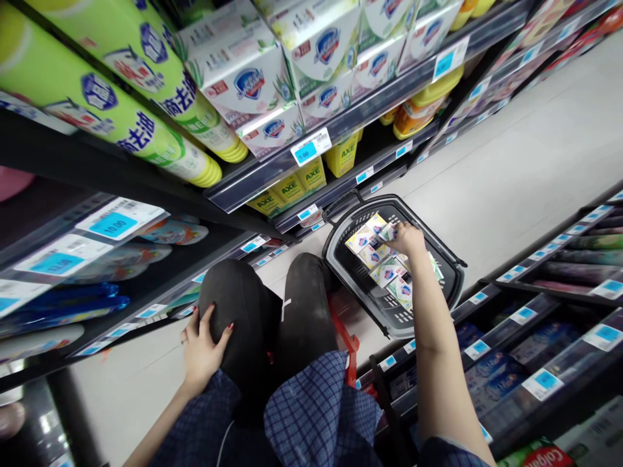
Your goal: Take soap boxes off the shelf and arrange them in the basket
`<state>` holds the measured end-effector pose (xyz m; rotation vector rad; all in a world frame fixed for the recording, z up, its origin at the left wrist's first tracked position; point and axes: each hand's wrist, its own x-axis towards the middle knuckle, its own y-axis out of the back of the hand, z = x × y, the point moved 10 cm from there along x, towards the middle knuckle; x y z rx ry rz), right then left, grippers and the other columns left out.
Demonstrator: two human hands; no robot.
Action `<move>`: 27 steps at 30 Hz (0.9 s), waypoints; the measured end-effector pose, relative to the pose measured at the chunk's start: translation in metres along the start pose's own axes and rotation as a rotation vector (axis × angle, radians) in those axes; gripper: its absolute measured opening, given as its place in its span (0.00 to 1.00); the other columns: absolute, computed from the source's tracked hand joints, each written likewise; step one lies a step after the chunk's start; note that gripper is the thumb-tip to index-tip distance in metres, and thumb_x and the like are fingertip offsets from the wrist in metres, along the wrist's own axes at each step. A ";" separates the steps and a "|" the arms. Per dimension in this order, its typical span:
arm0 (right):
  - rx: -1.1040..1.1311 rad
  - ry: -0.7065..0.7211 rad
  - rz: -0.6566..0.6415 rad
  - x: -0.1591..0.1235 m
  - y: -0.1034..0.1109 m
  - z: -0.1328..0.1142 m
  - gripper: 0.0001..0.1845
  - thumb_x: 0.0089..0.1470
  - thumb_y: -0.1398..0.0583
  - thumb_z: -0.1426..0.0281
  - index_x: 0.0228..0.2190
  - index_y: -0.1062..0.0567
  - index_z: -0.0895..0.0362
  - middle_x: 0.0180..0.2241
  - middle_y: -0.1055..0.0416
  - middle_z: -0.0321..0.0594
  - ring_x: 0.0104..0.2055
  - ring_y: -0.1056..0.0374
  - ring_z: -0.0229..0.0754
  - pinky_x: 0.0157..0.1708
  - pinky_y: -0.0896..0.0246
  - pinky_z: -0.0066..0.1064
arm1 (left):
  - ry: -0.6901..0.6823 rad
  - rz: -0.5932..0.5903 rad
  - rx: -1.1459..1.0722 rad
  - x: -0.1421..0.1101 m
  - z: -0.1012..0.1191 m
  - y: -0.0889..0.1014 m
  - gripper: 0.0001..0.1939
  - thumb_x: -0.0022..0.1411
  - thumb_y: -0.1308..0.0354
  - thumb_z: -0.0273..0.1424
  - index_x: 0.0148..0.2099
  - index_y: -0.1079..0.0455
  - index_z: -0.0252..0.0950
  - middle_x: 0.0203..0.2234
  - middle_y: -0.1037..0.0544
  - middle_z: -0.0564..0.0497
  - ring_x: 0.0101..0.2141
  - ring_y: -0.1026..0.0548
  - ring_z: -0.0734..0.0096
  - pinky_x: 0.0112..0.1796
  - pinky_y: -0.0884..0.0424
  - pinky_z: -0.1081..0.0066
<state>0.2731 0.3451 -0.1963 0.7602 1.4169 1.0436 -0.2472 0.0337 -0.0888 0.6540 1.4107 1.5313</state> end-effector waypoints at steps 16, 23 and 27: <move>-0.003 -0.020 0.026 -0.007 -0.002 0.003 0.34 0.49 0.40 0.49 0.48 0.31 0.63 0.48 0.29 0.57 0.45 0.29 0.57 0.41 0.37 0.40 | 0.011 -0.015 0.013 0.000 0.000 0.001 0.36 0.64 0.54 0.50 0.67 0.44 0.33 0.66 0.49 0.32 0.64 0.47 0.41 0.60 0.46 0.44; 0.009 -0.035 0.015 -0.006 -0.003 0.006 0.36 0.49 0.41 0.48 0.49 0.31 0.63 0.48 0.30 0.57 0.45 0.30 0.54 0.42 0.38 0.39 | 0.026 -0.011 0.000 -0.001 0.000 0.002 0.36 0.64 0.53 0.50 0.67 0.43 0.34 0.66 0.48 0.33 0.64 0.47 0.42 0.59 0.44 0.44; 0.006 -0.031 0.012 -0.006 -0.002 0.006 0.36 0.49 0.42 0.47 0.49 0.31 0.63 0.47 0.30 0.57 0.45 0.30 0.55 0.41 0.38 0.39 | 0.021 -0.012 0.002 -0.001 0.001 0.003 0.35 0.65 0.53 0.50 0.67 0.44 0.34 0.66 0.48 0.33 0.64 0.46 0.42 0.59 0.45 0.44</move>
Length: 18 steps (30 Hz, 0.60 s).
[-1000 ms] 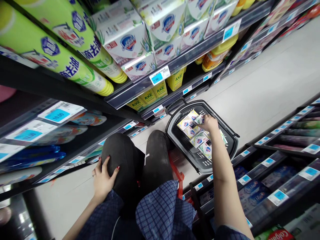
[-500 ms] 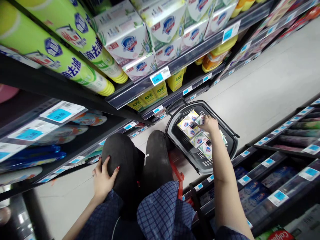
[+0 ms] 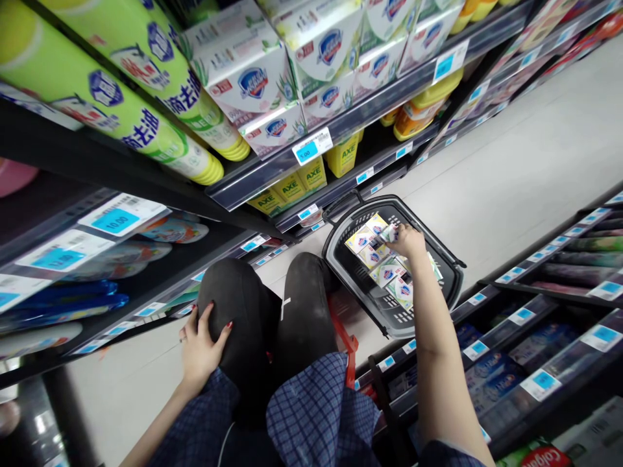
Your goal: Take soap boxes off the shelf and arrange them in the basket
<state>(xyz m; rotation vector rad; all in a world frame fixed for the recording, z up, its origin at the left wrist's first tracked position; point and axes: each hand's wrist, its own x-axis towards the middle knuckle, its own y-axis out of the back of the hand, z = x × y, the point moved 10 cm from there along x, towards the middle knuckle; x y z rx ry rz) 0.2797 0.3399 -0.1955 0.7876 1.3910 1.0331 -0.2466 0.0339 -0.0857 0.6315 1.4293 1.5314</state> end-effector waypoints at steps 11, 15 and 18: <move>0.076 -0.031 0.009 -0.005 0.005 0.003 0.35 0.52 0.42 0.49 0.51 0.32 0.63 0.50 0.31 0.58 0.50 0.32 0.58 0.47 0.39 0.44 | -0.025 0.021 0.011 0.000 0.003 0.002 0.35 0.64 0.53 0.49 0.66 0.44 0.33 0.65 0.47 0.33 0.64 0.46 0.43 0.60 0.47 0.45; 0.246 -0.269 0.104 -0.022 0.012 0.060 0.34 0.59 0.50 0.51 0.56 0.37 0.64 0.53 0.33 0.60 0.53 0.35 0.58 0.50 0.41 0.46 | -0.012 0.004 0.000 -0.001 0.003 0.002 0.36 0.65 0.54 0.49 0.67 0.44 0.33 0.66 0.49 0.33 0.64 0.47 0.41 0.60 0.46 0.44; 0.216 -0.485 -0.022 -0.051 -0.015 0.107 0.38 0.54 0.45 0.50 0.56 0.36 0.65 0.53 0.34 0.64 0.55 0.36 0.62 0.50 0.40 0.48 | 0.001 -0.015 0.002 -0.001 0.002 0.001 0.36 0.65 0.54 0.49 0.67 0.45 0.33 0.66 0.50 0.33 0.64 0.47 0.39 0.59 0.45 0.43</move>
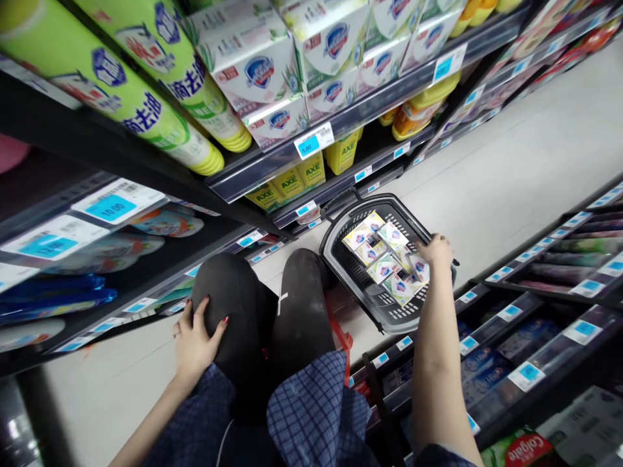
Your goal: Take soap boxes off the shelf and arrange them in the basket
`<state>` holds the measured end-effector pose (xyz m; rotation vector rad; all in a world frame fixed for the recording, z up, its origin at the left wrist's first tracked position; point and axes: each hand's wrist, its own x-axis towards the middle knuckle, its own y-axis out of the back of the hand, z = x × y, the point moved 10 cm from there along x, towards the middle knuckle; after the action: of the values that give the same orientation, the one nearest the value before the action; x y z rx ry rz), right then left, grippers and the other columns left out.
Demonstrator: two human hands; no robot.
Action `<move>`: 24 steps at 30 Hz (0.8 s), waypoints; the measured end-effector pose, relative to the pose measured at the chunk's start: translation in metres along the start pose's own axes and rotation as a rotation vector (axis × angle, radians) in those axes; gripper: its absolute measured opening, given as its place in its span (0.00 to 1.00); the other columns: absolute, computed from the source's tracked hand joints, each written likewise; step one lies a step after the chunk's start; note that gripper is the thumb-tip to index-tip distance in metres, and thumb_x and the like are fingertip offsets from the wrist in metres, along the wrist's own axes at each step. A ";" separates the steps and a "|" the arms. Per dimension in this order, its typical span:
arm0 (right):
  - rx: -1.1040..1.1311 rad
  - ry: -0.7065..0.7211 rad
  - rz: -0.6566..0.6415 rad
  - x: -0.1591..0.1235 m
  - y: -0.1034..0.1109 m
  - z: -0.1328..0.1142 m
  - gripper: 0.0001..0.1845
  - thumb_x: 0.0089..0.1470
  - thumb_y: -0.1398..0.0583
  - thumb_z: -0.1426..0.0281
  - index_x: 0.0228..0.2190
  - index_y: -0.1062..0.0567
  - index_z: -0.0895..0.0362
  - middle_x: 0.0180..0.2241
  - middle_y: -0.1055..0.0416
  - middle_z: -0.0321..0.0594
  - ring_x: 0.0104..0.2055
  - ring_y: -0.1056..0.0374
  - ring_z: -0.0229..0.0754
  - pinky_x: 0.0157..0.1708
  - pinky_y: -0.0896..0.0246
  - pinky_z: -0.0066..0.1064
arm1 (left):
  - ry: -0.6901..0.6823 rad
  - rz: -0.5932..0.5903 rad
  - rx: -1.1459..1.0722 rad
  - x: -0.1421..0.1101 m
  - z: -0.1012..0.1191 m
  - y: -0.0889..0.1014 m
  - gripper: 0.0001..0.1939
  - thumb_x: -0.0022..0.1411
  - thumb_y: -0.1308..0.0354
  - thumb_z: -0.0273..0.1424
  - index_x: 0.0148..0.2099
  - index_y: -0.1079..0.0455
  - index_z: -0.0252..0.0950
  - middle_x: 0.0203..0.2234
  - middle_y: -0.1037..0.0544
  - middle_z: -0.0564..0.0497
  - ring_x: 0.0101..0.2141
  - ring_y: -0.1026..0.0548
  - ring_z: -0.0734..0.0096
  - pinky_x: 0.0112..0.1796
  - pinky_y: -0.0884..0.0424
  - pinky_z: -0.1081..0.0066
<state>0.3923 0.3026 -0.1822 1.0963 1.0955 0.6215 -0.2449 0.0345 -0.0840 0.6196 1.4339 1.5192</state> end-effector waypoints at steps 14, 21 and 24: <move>0.321 0.053 0.263 -0.078 0.032 0.014 0.33 0.45 0.41 0.51 0.44 0.31 0.64 0.45 0.31 0.65 0.48 0.33 0.63 0.47 0.39 0.51 | -0.026 0.053 -0.080 -0.006 0.003 0.008 0.33 0.64 0.51 0.45 0.66 0.42 0.33 0.66 0.50 0.33 0.64 0.51 0.37 0.58 0.45 0.40; 1.312 0.292 0.194 -0.227 0.086 -0.042 0.39 0.54 0.59 0.47 0.57 0.37 0.56 0.48 0.28 0.53 0.49 0.30 0.57 0.41 0.31 0.49 | -0.565 -0.411 -0.824 -0.035 0.166 0.030 0.28 0.62 0.45 0.42 0.61 0.37 0.37 0.59 0.32 0.40 0.58 0.34 0.56 0.59 0.39 0.53; 1.409 0.433 0.085 -0.316 0.083 -0.094 0.43 0.55 0.64 0.44 0.58 0.34 0.55 0.49 0.27 0.53 0.45 0.27 0.56 0.38 0.30 0.52 | -1.013 -0.669 -0.932 -0.086 0.250 0.066 0.50 0.50 0.33 0.45 0.69 0.51 0.36 0.66 0.44 0.37 0.64 0.43 0.50 0.61 0.44 0.52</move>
<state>0.1958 0.1027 0.0108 2.2625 1.9492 0.0415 -0.0125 0.0892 0.0470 0.1935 0.0501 0.9039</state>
